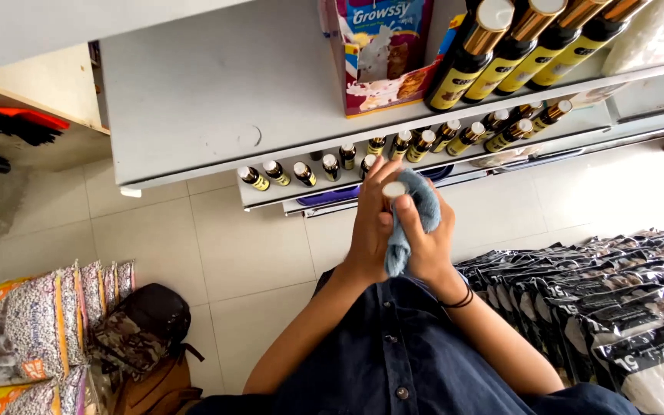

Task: The recorder is wiping down product bottles and the shelf surface with a blue cloth in a store aisle.

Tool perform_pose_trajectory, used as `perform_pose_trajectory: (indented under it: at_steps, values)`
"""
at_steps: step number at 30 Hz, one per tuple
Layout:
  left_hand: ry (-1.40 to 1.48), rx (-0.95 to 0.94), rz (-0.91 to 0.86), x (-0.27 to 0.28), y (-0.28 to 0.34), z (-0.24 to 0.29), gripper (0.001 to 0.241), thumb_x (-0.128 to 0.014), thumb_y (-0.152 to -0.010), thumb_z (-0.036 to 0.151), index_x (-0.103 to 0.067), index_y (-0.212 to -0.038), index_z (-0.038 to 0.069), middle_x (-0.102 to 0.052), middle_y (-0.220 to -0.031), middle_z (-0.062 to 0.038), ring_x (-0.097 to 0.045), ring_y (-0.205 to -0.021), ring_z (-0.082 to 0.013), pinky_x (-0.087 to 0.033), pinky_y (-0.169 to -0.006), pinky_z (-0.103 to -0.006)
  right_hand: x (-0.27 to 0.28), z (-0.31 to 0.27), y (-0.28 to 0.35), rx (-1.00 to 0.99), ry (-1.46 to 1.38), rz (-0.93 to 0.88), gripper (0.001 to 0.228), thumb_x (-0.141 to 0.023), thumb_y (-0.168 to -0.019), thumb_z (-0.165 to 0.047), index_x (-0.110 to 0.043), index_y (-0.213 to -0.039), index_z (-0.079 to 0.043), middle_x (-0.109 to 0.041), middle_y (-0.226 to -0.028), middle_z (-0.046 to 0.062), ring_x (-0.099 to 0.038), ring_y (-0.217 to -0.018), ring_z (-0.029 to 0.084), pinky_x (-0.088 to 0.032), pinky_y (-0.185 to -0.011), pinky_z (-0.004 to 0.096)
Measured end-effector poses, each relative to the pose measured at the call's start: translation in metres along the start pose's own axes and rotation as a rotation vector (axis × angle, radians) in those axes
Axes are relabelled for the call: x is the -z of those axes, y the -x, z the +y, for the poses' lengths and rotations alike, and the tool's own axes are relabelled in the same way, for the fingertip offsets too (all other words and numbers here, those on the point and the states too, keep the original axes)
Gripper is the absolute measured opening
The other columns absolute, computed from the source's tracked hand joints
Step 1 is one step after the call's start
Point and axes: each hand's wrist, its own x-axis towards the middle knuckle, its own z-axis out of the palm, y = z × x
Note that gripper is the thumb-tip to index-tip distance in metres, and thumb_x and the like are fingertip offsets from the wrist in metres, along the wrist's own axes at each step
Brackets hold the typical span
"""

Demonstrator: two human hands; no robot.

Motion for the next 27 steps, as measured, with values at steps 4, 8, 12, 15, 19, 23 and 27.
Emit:
perform_pose_trajectory:
  at_steps: [4,8,12,15,19,23,27]
  values:
    - [0.404,0.149,0.088,0.008,0.004,0.021,0.055,-0.036,-0.108,0.047,-0.047,-0.138,0.002,-0.051,-0.118,-0.011,-0.049,-0.067,-0.0121,-0.045,-0.066,-0.0303,0.006,-0.006,-0.003,0.326,0.364,-0.037,0.035,-0.059,-0.099,-0.042,-0.065,-0.087,-0.009,-0.051,-0.059,0.01,-0.054,-0.047,0.031,-0.043,-0.047,0.036]
    - [0.235,0.153,0.251,0.029,-0.019,0.081,0.031,-0.041,-0.107,0.033,-0.052,-0.116,0.006,-0.056,-0.083,-0.011,-0.047,-0.073,-0.0216,-0.043,-0.069,-0.036,0.008,-0.028,0.001,0.48,0.402,-0.111,0.026,-0.073,-0.088,-0.032,-0.064,-0.075,-0.011,-0.047,-0.052,0.005,-0.052,-0.04,0.03,-0.042,-0.042,0.035]
    - [0.157,-0.038,0.424,0.081,-0.037,0.057,0.032,-0.038,-0.109,0.04,-0.041,-0.109,0.009,-0.057,-0.093,-0.011,-0.046,-0.081,-0.0194,-0.036,-0.075,-0.0346,-0.013,-0.066,0.011,0.468,0.151,-0.359,0.027,-0.075,-0.083,-0.027,-0.062,-0.067,-0.011,-0.046,-0.048,0.005,-0.049,-0.034,0.03,-0.041,-0.036,0.032]
    - [0.095,-0.056,0.333,0.128,-0.064,0.076,0.04,-0.044,-0.111,0.044,-0.036,-0.13,0.01,-0.046,-0.113,-0.005,-0.042,-0.086,-0.0124,-0.04,-0.082,-0.0279,-0.018,-0.08,0.021,0.385,0.182,-0.547,0.032,-0.06,-0.096,-0.024,-0.048,-0.071,-0.008,-0.04,-0.061,0.002,-0.035,-0.047,0.019,-0.028,-0.047,0.032]
    - [-0.282,-0.017,0.297,0.162,-0.097,0.073,0.037,-0.052,-0.106,0.04,-0.048,-0.123,0.006,-0.048,-0.099,-0.003,-0.047,-0.087,-0.0169,-0.042,-0.084,-0.0298,-0.018,-0.083,0.02,0.331,0.209,-0.541,0.034,-0.06,-0.096,-0.028,-0.048,-0.07,-0.009,-0.039,-0.06,0.0,-0.036,-0.048,0.018,-0.031,-0.048,0.031]
    - [-0.381,-0.001,0.367,0.167,-0.107,0.066,0.035,-0.061,-0.101,0.04,-0.05,-0.113,0.009,-0.058,-0.091,-0.002,-0.053,-0.078,-0.0164,-0.047,-0.075,-0.0291,-0.013,-0.083,0.018,0.304,0.199,-0.541,0.034,-0.061,-0.097,-0.028,-0.049,-0.069,-0.01,-0.045,-0.061,-0.001,-0.041,-0.05,0.016,-0.034,-0.049,0.03]
    - [-0.347,0.031,0.347,0.162,-0.102,0.07,0.038,-0.07,-0.098,0.03,-0.052,-0.125,0.009,-0.063,-0.099,-0.001,-0.058,-0.084,-0.0151,-0.051,-0.084,-0.0286,-0.01,-0.079,0.012,0.285,0.184,-0.523,0.036,-0.061,-0.097,-0.028,-0.048,-0.069,-0.01,-0.043,-0.061,-0.001,-0.041,-0.051,0.015,-0.034,-0.05,0.029]
